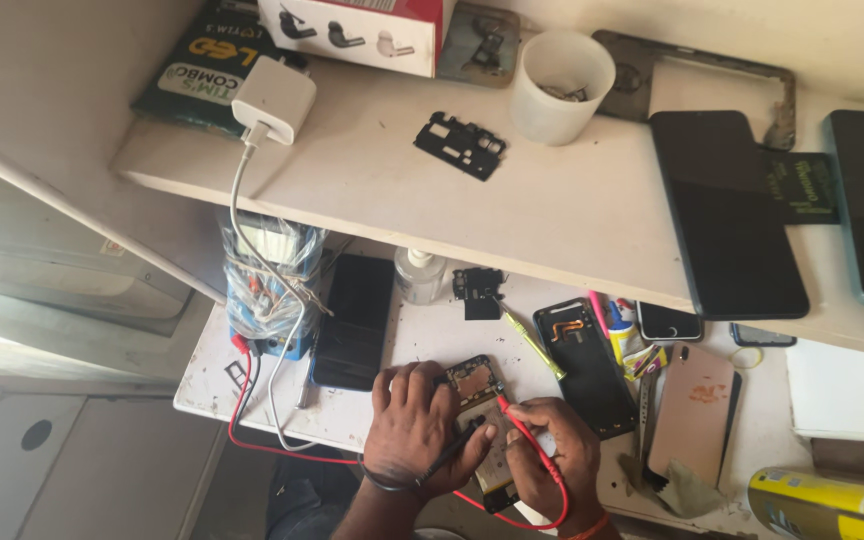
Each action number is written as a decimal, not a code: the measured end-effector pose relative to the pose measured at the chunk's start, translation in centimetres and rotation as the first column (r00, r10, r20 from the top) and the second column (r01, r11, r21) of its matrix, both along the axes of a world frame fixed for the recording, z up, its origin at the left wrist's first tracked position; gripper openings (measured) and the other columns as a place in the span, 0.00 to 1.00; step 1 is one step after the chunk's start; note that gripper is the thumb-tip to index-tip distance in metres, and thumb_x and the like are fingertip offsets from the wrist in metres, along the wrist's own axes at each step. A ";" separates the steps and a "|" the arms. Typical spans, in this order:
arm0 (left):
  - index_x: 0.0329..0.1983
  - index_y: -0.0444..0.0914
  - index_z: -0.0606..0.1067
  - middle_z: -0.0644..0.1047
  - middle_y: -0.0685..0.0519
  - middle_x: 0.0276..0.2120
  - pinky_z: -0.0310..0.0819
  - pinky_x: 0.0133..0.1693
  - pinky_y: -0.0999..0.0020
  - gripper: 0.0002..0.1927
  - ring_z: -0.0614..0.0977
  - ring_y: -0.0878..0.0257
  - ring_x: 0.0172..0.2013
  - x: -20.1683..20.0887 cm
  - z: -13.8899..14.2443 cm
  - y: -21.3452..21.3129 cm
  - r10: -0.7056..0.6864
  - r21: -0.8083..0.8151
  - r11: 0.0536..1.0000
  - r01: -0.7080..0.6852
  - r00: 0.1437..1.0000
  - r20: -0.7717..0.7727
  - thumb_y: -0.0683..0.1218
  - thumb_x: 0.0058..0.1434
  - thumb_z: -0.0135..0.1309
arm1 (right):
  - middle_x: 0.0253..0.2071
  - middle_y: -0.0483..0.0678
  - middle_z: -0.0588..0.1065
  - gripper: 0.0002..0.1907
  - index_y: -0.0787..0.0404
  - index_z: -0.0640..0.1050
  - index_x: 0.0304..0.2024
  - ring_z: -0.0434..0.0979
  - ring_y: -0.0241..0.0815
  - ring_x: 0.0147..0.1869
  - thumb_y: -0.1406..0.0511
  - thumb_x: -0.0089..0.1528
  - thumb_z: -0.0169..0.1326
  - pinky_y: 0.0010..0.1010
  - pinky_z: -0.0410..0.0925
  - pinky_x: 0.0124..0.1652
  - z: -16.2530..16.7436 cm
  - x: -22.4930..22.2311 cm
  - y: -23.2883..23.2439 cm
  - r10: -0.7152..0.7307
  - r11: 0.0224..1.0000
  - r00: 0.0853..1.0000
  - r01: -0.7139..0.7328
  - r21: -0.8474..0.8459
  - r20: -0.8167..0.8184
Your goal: The person sits at a repair workbench and uses multimeter probes to test the circuit board of a disassembled smartphone, touching the probe tips to different points on the board while holding the board steady with the other hand. Other phones and repair parts remain on the bench around the work area.
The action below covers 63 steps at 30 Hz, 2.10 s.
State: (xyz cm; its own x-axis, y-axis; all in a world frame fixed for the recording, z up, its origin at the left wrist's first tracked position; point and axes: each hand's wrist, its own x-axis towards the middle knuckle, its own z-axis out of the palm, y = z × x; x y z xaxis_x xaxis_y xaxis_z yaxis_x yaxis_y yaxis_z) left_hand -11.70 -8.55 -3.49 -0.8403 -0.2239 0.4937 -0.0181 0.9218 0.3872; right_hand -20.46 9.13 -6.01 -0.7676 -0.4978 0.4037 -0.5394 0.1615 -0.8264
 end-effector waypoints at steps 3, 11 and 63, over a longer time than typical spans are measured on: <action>0.43 0.33 0.74 0.71 0.40 0.49 0.61 0.55 0.43 0.31 0.72 0.43 0.51 0.1 -0.2 0.0 -0.006 0.008 1.000 0.006 1.000 -0.004 0.66 0.61 0.54 | 0.38 0.50 0.80 0.12 0.64 0.79 0.40 0.83 0.42 0.40 0.75 0.53 0.57 0.29 0.74 0.42 0.0 -0.1 0.0 0.015 1.000 1.000 -0.015 0.006 -0.009; 0.42 0.34 0.74 0.71 0.40 0.48 0.60 0.54 0.42 0.34 0.72 0.42 0.50 0.1 -0.4 0.0 -0.011 0.020 1.000 0.011 0.999 0.041 0.69 0.54 0.57 | 0.37 0.49 0.80 0.13 0.64 0.79 0.41 0.82 0.37 0.36 0.76 0.54 0.55 0.26 0.75 0.39 -0.4 0.0 0.0 0.037 0.999 0.996 -0.037 -0.008 0.084; 0.42 0.35 0.73 0.72 0.41 0.48 0.60 0.56 0.41 0.21 0.73 0.42 0.52 0.3 0.3 0.5 0.011 0.007 1.000 -0.011 1.000 0.026 0.57 0.59 0.58 | 0.36 0.50 0.79 0.11 0.63 0.78 0.37 0.83 0.44 0.38 0.76 0.52 0.56 0.30 0.75 0.39 0.8 -0.4 -0.2 0.096 0.995 0.992 -0.098 -0.017 -0.075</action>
